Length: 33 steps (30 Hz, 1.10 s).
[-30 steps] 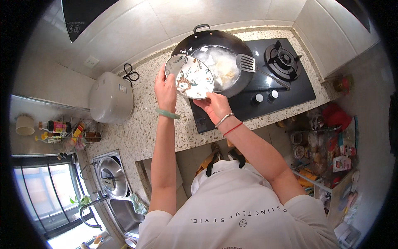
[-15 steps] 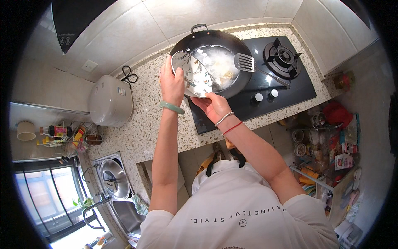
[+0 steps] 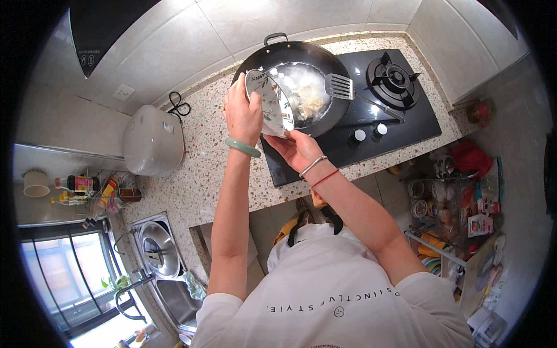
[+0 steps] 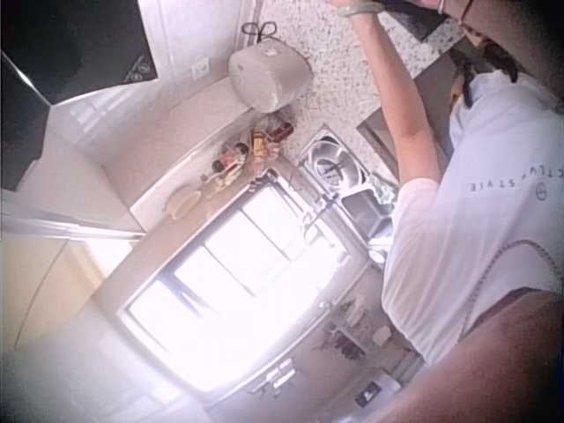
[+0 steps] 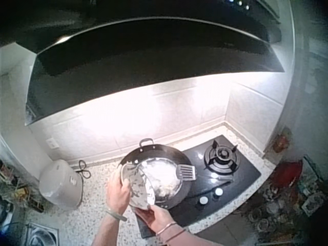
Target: The person cooks white food items in a wok filled with boiling water. They use a metal spatula to stir the contents and then transfer the cooked items onto a plate with a deer design. The person repeats this process, adding more items to the plate.
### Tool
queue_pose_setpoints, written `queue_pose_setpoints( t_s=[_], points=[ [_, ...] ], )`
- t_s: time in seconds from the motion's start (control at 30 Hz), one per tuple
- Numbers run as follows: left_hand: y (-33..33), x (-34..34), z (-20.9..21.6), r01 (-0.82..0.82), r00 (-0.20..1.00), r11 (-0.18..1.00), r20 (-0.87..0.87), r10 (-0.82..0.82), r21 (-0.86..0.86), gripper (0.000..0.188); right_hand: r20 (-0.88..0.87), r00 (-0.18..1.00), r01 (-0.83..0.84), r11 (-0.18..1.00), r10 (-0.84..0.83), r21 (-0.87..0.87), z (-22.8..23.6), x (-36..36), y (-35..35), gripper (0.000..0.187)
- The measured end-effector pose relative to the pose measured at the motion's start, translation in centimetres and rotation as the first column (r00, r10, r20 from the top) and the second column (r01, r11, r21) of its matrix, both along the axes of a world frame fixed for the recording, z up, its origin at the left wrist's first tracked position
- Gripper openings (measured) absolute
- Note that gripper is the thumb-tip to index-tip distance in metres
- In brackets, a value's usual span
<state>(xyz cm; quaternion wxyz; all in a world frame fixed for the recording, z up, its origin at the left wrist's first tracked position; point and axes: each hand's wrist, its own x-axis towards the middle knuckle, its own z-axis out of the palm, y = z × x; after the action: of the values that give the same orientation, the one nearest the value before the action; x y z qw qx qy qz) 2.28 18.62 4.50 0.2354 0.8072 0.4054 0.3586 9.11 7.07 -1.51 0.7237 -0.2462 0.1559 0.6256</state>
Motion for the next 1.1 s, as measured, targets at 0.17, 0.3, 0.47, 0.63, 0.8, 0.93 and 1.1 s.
queue_pose_setpoints(
  t_s=[0.17,0.3,0.47,0.63,0.8,0.93,1.1],
  points=[
    [0.7,-0.6,-1.1,0.046,0.993,0.998,0.111,-0.040,-0.050,0.050,0.022,1.000,-0.006,1.000,0.006,0.006,0.2,-0.2,-0.2,0.026],
    [1.1,-1.5,-1.6,0.090,0.960,0.990,0.273,-0.058,-0.108,0.047,0.191,0.979,0.062,0.997,-0.070,0.048,-0.2,-0.3,-0.1,0.024],
    [0.9,-3.8,-2.5,0.104,0.860,0.937,0.504,0.083,-0.332,0.042,0.497,0.864,0.090,0.996,-0.073,-0.010,1.3,-0.5,-0.2,0.021],
    [0.6,-6.0,-2.6,-0.029,0.889,0.944,0.422,0.175,-0.330,0.043,0.696,0.715,-0.017,0.997,0.068,-0.080,1.8,0.0,-0.2,0.024],
    [1.3,-9.6,-3.5,-0.099,0.908,0.946,0.360,0.213,-0.309,0.043,0.777,0.621,-0.037,0.994,0.105,-0.104,2.9,-1.4,1.1,0.020],
    [0.4,-12.6,-3.1,-0.165,0.854,0.892,0.392,0.343,-0.420,0.042,0.814,0.539,-0.140,0.976,0.215,-0.165,2.7,-3.5,2.9,0.021],
    [0.2,-17.0,-5.1,-0.276,0.803,0.851,0.379,0.459,-0.446,0.042,0.797,0.437,-0.262,0.906,0.418,-0.331,1.0,-6.8,4.9,0.024]
  ],
)
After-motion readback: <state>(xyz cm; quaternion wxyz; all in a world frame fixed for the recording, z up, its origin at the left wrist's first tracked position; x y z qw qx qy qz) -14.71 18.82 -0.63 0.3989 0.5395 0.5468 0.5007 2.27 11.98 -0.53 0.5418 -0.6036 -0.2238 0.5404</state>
